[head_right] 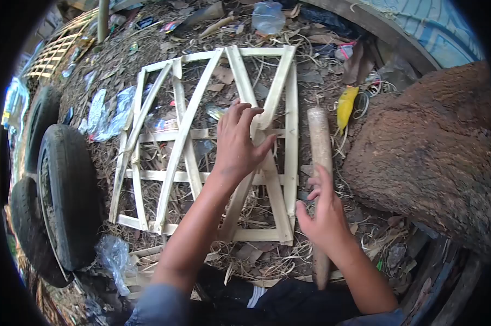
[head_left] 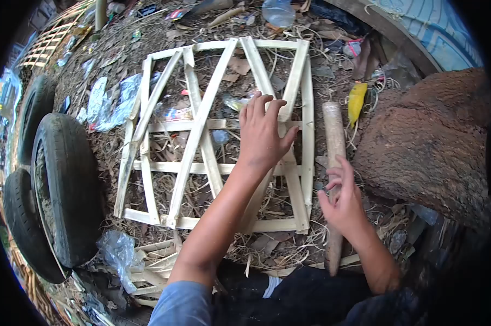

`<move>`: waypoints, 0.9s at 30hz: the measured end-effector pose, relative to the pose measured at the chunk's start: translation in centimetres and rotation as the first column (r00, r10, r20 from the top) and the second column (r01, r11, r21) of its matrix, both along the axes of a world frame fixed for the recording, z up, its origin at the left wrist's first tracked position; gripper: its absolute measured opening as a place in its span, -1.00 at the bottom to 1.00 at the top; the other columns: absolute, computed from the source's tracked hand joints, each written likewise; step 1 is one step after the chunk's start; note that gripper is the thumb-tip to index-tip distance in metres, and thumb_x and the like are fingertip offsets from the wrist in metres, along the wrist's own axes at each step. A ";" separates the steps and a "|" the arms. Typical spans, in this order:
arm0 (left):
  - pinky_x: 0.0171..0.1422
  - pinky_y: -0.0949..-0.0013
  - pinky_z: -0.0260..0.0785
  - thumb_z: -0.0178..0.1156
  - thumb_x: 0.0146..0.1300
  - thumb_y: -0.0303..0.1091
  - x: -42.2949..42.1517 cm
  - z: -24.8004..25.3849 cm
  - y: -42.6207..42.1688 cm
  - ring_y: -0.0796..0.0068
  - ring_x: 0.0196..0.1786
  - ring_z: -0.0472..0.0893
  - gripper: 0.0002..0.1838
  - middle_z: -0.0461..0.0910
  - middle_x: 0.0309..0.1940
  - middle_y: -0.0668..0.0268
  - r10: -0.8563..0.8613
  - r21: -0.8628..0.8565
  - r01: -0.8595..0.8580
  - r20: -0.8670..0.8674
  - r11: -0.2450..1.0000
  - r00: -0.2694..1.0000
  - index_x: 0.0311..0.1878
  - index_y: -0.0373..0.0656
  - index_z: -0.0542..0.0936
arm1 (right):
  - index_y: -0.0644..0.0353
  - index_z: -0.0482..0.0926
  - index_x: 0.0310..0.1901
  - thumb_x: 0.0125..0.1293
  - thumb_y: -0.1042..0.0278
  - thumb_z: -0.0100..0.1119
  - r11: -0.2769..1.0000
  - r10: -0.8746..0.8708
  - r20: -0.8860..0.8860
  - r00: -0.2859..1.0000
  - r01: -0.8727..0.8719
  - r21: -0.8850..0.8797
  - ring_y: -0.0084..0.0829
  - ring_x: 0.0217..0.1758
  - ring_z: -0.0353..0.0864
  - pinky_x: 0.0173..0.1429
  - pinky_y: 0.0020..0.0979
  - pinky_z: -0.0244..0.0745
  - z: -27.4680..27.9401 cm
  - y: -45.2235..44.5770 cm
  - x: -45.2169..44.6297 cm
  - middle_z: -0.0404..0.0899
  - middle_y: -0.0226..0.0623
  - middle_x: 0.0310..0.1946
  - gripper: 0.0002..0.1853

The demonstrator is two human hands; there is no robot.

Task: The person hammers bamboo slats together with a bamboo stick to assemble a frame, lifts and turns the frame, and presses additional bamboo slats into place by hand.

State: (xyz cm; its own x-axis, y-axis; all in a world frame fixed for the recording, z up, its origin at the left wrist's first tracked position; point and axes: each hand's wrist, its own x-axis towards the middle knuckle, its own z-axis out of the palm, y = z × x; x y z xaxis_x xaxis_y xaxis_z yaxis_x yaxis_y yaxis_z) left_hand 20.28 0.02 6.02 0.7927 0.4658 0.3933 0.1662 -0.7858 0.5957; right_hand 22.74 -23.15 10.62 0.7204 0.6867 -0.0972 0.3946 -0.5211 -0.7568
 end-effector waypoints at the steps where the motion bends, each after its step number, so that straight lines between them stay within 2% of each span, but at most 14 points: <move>1: 0.46 -0.03 0.09 0.38 0.05 -0.29 -0.5 -0.2 0.8 0.00 0.34 0.36 -0.48 0.46 0.08 0.11 -0.002 -0.043 0.003 0.039 0.999 0.999 0.12 -0.14 0.52 | 0.18 -0.07 0.51 0.15 0.59 0.21 0.994 -0.086 -0.150 0.985 0.094 0.051 -0.28 -0.13 0.61 -0.11 -0.39 0.59 0.3 2.0 0.6 0.45 0.14 0.15 -0.08; 2: 0.44 -0.03 0.12 0.31 0.07 -0.35 -0.8 -0.8 1.5 -0.01 0.33 0.38 -0.50 0.47 0.10 0.08 -0.033 -0.111 0.034 0.009 0.993 0.999 0.14 -0.15 0.50 | 0.16 -0.11 0.52 0.15 0.64 0.16 0.975 -0.127 -0.241 0.962 0.166 0.148 -0.33 -0.06 0.60 -0.15 -0.44 0.59 -0.8 3.3 1.4 0.41 0.14 0.20 -0.06; 3: 0.42 -0.02 0.14 0.24 0.09 -0.41 -1.2 -1.4 2.6 -0.02 0.32 0.39 -0.51 0.47 0.11 0.05 -0.047 -0.175 0.044 -0.013 0.984 0.999 0.15 -0.17 0.49 | 0.16 -0.13 0.53 0.15 0.65 0.13 0.966 -0.162 -0.257 0.953 0.207 0.156 -0.28 0.05 0.58 -0.10 -0.40 0.61 -1.5 4.6 2.2 0.36 0.18 0.24 -0.06; 5: 0.47 -0.05 0.09 0.13 0.07 -0.51 -1.6 -2.2 3.1 -0.04 0.31 0.40 -0.44 0.47 0.13 0.01 -0.026 -0.176 -0.006 -0.179 0.984 0.983 0.23 -0.21 0.42 | 0.16 -0.16 0.54 0.14 0.62 0.14 0.976 -0.186 -0.037 0.982 0.189 0.109 -0.05 0.26 0.47 0.03 -0.29 0.62 -4.1 6.5 4.0 0.31 0.29 0.27 -0.03; 6: 0.50 -0.10 0.03 0.12 0.05 -0.55 -1.8 -2.4 3.2 -0.03 0.33 0.38 -0.38 0.46 0.14 -0.01 -0.020 -0.135 -0.009 -0.209 0.991 0.978 0.28 -0.23 0.37 | 0.18 -0.20 0.55 0.15 0.57 0.15 0.973 -0.224 -0.046 0.974 0.226 0.053 0.03 0.34 0.41 0.20 -0.17 0.54 -4.7 7.2 4.7 0.25 0.36 0.32 -0.02; 8: 0.55 -0.19 -0.09 0.11 0.02 -0.61 -1.6 -3.2 2.8 -0.04 0.36 0.35 -0.29 0.45 0.16 -0.04 -0.010 -0.116 -0.015 -0.214 0.993 0.977 0.35 -0.27 0.28 | 0.18 -0.20 0.56 0.16 0.53 0.14 0.961 -0.263 -0.124 0.957 0.271 0.056 0.04 0.40 0.36 0.40 -0.13 0.33 -6.0 7.5 5.8 0.21 0.39 0.36 -0.02; 12: 0.59 -0.29 -0.23 0.12 0.01 -0.64 -0.6 -5.4 2.0 -0.08 0.40 0.29 -0.26 0.41 0.15 -0.09 0.061 -0.116 -0.075 -0.114 0.990 0.992 0.37 -0.32 0.23 | 0.19 -0.20 0.56 0.16 0.59 0.10 0.974 -0.193 -0.124 0.973 0.205 0.093 -0.04 0.41 0.33 0.37 -0.20 0.36 -7.5 7.2 6.3 0.24 0.28 0.37 -0.03; 14: 0.59 -0.30 -0.23 0.12 0.06 -0.59 -0.3 -5.4 1.8 -0.07 0.40 0.30 -0.30 0.42 0.13 -0.09 0.086 -0.094 -0.099 -0.129 0.991 0.988 0.36 -0.34 0.25 | 0.20 -0.19 0.56 0.14 0.63 0.08 0.957 -0.203 -0.264 0.943 0.248 0.149 -0.09 0.42 0.32 0.32 -0.24 0.42 -7.7 7.1 6.6 0.25 0.20 0.36 -0.03; 19: 0.57 -0.32 -0.19 0.12 0.09 -0.57 -0.1 -6.2 1.6 -0.05 0.37 0.34 -0.35 0.45 0.09 -0.07 0.129 -0.118 -0.131 -0.023 0.984 0.991 0.33 -0.35 0.28 | 0.20 -0.19 0.56 0.09 0.70 0.09 0.965 -0.195 -0.218 0.956 0.226 0.130 -0.10 0.41 0.32 0.20 -0.28 0.53 -7.2 7.5 5.9 0.26 0.16 0.34 0.00; 21: 0.56 -0.32 -0.16 0.11 0.10 -0.56 0.0 -6.0 1.7 -0.04 0.35 0.36 -0.41 0.47 0.06 -0.06 0.131 -0.064 -0.138 -0.112 0.988 0.985 0.28 -0.34 0.31 | 0.20 -0.19 0.56 0.09 0.69 0.10 0.959 -0.217 -0.244 0.945 0.253 0.127 -0.09 0.41 0.32 0.18 -0.28 0.55 -6.7 7.7 5.6 0.26 0.17 0.34 0.00; 22: 0.55 -0.32 -0.12 0.10 0.11 -0.57 -0.1 -5.9 1.6 0.01 0.31 0.41 -0.47 0.51 0.03 0.00 0.174 -0.032 -0.176 -0.058 0.984 0.983 0.21 -0.31 0.36 | 0.19 -0.18 0.55 0.08 0.70 0.09 0.954 -0.217 -0.256 0.942 0.260 0.148 -0.09 0.41 0.32 0.17 -0.28 0.56 -7.1 7.5 5.9 0.25 0.18 0.34 0.00; 25: 0.55 -0.30 -0.09 0.12 0.11 -0.56 -0.4 -5.2 2.5 0.07 0.26 0.46 -0.54 0.55 -0.03 0.08 0.090 -0.068 -0.100 -0.148 0.993 0.985 0.14 -0.29 0.42 | 0.18 -0.17 0.55 0.08 0.71 0.10 0.953 -0.227 -0.261 0.938 0.269 0.137 -0.08 0.41 0.33 0.17 -0.27 0.57 -7.3 7.3 6.3 0.24 0.18 0.35 0.00; 26: 0.50 -0.21 0.05 0.14 0.11 -0.54 -0.4 -5.3 2.6 0.15 0.20 0.50 -0.71 0.59 -0.09 0.17 0.113 0.008 -0.113 -0.163 0.994 0.980 -0.05 -0.25 0.60 | 0.17 -0.16 0.55 0.08 0.72 0.11 0.950 -0.234 -0.273 0.933 0.279 0.140 -0.09 0.41 0.33 0.18 -0.27 0.57 -7.2 7.4 6.2 0.24 0.18 0.35 0.00; 27: 0.50 -0.21 0.05 0.14 0.11 -0.54 -0.4 -4.8 2.8 0.15 0.20 0.50 -0.71 0.59 -0.09 0.17 0.112 0.006 -0.113 -0.162 0.994 0.980 -0.05 -0.25 0.60 | 0.17 -0.16 0.55 0.08 0.72 0.11 0.950 -0.235 -0.271 0.933 0.279 0.139 -0.09 0.41 0.33 0.18 -0.27 0.57 -7.1 7.5 6.1 0.24 0.18 0.35 0.00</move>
